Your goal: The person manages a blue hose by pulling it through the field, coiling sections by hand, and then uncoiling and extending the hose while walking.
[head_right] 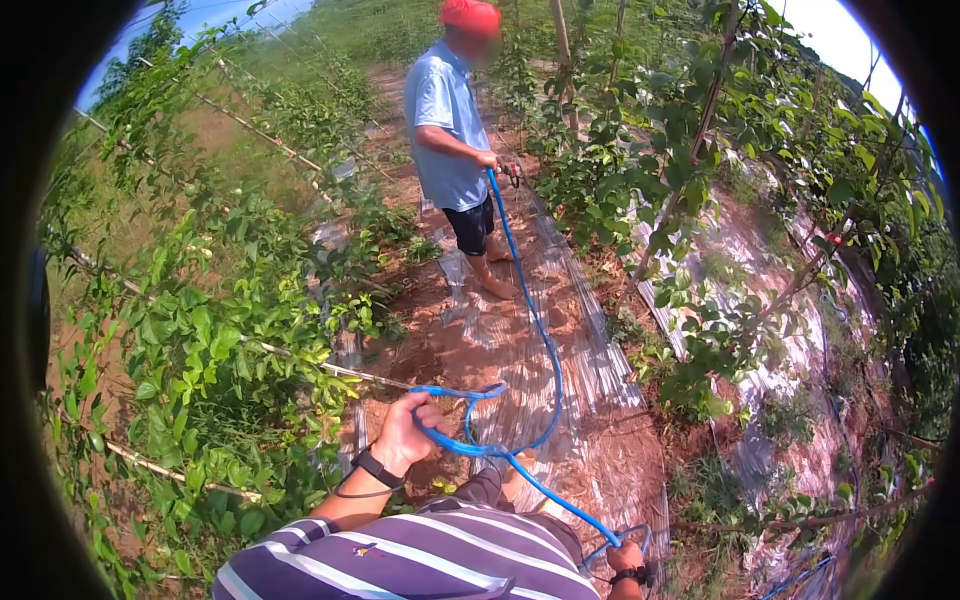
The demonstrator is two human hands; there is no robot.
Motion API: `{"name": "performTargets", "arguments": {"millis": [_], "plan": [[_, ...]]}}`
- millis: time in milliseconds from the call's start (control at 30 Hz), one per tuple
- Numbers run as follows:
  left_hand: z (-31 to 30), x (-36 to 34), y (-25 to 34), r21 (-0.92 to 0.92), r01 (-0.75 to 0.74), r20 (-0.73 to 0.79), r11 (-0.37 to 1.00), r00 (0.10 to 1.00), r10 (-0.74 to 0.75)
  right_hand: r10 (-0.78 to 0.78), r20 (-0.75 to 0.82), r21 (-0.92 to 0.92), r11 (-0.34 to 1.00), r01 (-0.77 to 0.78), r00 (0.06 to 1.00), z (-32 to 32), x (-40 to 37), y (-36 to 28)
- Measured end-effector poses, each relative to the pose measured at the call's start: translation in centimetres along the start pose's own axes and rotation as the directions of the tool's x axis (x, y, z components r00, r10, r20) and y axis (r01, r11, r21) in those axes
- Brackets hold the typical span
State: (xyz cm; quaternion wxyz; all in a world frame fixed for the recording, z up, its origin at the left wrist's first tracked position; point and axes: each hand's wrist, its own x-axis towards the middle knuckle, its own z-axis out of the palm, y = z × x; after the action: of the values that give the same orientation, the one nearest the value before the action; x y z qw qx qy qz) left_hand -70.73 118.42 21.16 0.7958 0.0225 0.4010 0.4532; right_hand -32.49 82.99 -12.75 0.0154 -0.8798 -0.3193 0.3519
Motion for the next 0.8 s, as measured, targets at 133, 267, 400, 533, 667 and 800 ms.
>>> {"name": "performTargets", "arguments": {"millis": [133, 267, 400, 533, 667, 800], "plan": [[1.0, -0.1, 0.5, 0.026, -0.035, 0.021, 0.999, 0.999, 0.035, -0.036, 0.012, -0.021, 0.999, 0.036, 0.999, -1.3, -0.2, -1.6], [0.5, 1.0, 0.9, 0.029, 0.004, 0.045, 1.000, 0.999, -0.005, -0.083, 0.015, -0.012, 0.997, 0.083, 0.996, -1.4, 0.3, -2.2], [-0.6, 2.3, 1.7, -0.032, 0.055, 0.046, 0.998, 0.997, -0.054, -0.050, -0.026, -0.015, 0.999, 0.050, 0.998, -2.2, -0.3, -3.8], [-1.6, 2.9, 2.9, -0.022, 0.060, 0.051, 0.998, 0.997, -0.059, 0.039, 0.035, -0.025, 0.999, -0.038, 0.999, -2.2, 0.3, -4.6], [-1.8, 3.9, 4.8, -0.084, 0.047, -0.015, 0.995, 0.999, -0.049, 0.009, 0.003, 0.016, 1.000, -0.009, 1.000, -2.5, 0.0, -6.7], [-2.3, 4.9, 6.2, -0.098, 0.042, -0.031, 0.994, 0.999, -0.045, 0.012, 0.028, -0.053, 0.999, -0.010, 1.000, -3.9, -0.6, -9.9]]}}
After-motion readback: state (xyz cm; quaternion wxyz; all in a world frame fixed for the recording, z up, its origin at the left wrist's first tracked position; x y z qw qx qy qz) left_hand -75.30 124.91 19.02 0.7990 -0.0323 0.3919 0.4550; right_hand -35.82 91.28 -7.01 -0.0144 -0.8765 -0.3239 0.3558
